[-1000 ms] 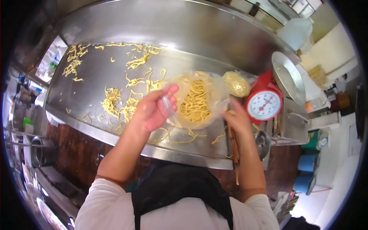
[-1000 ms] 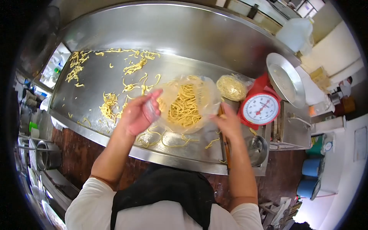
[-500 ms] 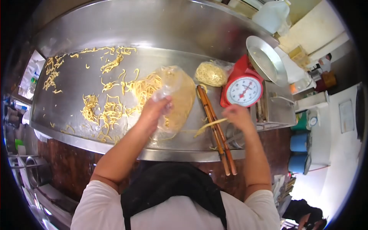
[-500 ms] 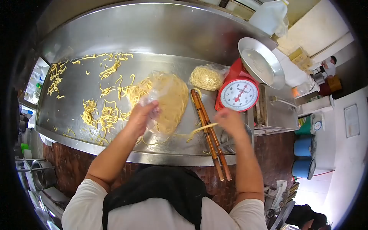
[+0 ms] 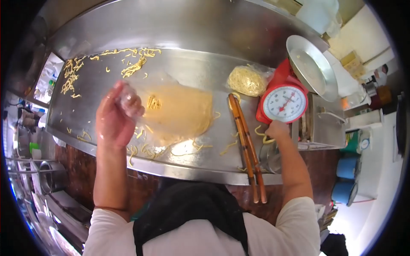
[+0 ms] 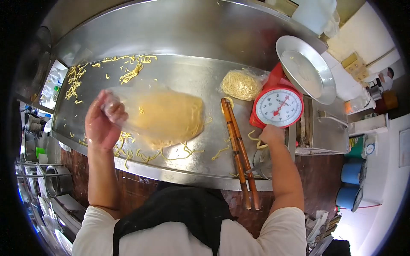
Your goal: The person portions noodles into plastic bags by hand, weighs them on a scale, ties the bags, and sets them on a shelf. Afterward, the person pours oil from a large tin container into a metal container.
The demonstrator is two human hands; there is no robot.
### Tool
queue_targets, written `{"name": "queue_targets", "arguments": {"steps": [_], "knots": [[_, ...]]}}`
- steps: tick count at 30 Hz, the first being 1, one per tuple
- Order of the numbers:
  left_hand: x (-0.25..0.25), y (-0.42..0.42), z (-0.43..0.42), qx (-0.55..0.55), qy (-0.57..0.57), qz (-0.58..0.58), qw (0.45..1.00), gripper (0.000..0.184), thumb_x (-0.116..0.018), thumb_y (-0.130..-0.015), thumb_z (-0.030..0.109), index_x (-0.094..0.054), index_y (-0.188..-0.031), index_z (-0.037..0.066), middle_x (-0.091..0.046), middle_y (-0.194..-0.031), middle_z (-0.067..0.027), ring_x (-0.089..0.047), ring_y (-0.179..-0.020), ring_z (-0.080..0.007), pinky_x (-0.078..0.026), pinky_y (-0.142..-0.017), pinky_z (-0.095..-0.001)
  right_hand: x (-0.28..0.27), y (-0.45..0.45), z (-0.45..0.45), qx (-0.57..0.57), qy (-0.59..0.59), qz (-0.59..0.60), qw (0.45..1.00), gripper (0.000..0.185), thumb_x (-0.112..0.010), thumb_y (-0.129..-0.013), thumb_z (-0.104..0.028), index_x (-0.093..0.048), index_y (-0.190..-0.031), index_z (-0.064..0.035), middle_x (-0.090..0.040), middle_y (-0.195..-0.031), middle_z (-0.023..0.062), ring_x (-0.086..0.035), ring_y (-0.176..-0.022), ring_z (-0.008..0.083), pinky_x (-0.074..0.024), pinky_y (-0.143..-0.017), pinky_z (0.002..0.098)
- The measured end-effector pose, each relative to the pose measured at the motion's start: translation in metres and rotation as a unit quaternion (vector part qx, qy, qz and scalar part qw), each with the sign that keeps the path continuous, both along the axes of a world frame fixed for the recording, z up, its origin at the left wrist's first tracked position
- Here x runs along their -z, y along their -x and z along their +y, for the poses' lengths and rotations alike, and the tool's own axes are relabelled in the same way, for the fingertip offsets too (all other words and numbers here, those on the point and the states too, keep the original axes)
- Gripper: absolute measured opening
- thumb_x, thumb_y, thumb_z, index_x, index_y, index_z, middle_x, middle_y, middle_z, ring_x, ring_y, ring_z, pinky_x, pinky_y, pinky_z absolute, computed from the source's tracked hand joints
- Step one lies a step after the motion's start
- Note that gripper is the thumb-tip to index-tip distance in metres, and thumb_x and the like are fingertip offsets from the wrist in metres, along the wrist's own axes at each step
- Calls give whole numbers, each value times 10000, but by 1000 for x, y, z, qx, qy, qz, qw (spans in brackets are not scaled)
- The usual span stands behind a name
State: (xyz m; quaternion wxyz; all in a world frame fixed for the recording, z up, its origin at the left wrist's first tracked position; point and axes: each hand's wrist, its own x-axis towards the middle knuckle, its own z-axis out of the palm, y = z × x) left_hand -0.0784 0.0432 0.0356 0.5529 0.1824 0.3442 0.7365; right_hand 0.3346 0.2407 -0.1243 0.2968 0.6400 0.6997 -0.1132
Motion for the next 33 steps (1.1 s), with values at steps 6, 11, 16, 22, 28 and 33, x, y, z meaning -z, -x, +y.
{"name": "queue_targets", "arguments": {"steps": [6,11,16,22,28,33], "knots": [[28,-9,-16,-22,88,47,995,142,-559,-892,247,-507,-837,127,-461,-636,12,-438,-546,-123,-344,-519,-275,6,28,2,-104,-41,129,985,335,-545,-829,-314,-668,-868,-5,-657,-932,204,-625,-904,364,-486,-805,444],[48,-12,-30,3,132,36,991,178,-556,-891,288,-499,-833,131,-437,-598,-6,-422,-542,-135,-327,-523,-278,10,87,23,-67,-176,313,931,372,-433,-905,-328,-615,-869,-6,-630,-909,235,-593,-878,415,-464,-779,488],[55,-18,-43,-4,167,45,985,176,-581,-879,264,-517,-887,100,-505,-645,-23,-479,-551,-147,-369,-518,-292,78,121,58,-29,-176,334,926,347,-486,-866,-279,-598,-936,42,-609,-954,301,-601,-930,417,-460,-820,489],[58,-17,-62,-25,195,39,980,192,-612,-863,246,-530,-886,74,-530,-679,-31,-524,-574,-158,-412,-532,-304,51,154,45,-45,-58,331,941,465,-526,-869,-380,-640,-886,70,-614,-873,308,-606,-848,439,-462,-753,481],[72,-4,-75,-31,203,33,978,205,-615,-863,253,-541,-890,64,-549,-700,-41,-530,-586,-159,-421,-547,-301,27,166,61,130,-31,496,858,409,-494,-919,-419,-571,-861,-22,-542,-641,89,-552,-547,191,-436,-459,332],[73,0,-76,-13,190,22,981,211,-620,-858,260,-537,-885,68,-554,-703,-37,-531,-587,-155,-421,-543,-296,-83,182,41,191,-15,682,706,286,-525,-935,-373,-532,-852,-100,-465,-656,-25,-436,-491,55,-347,-393,200]]}}
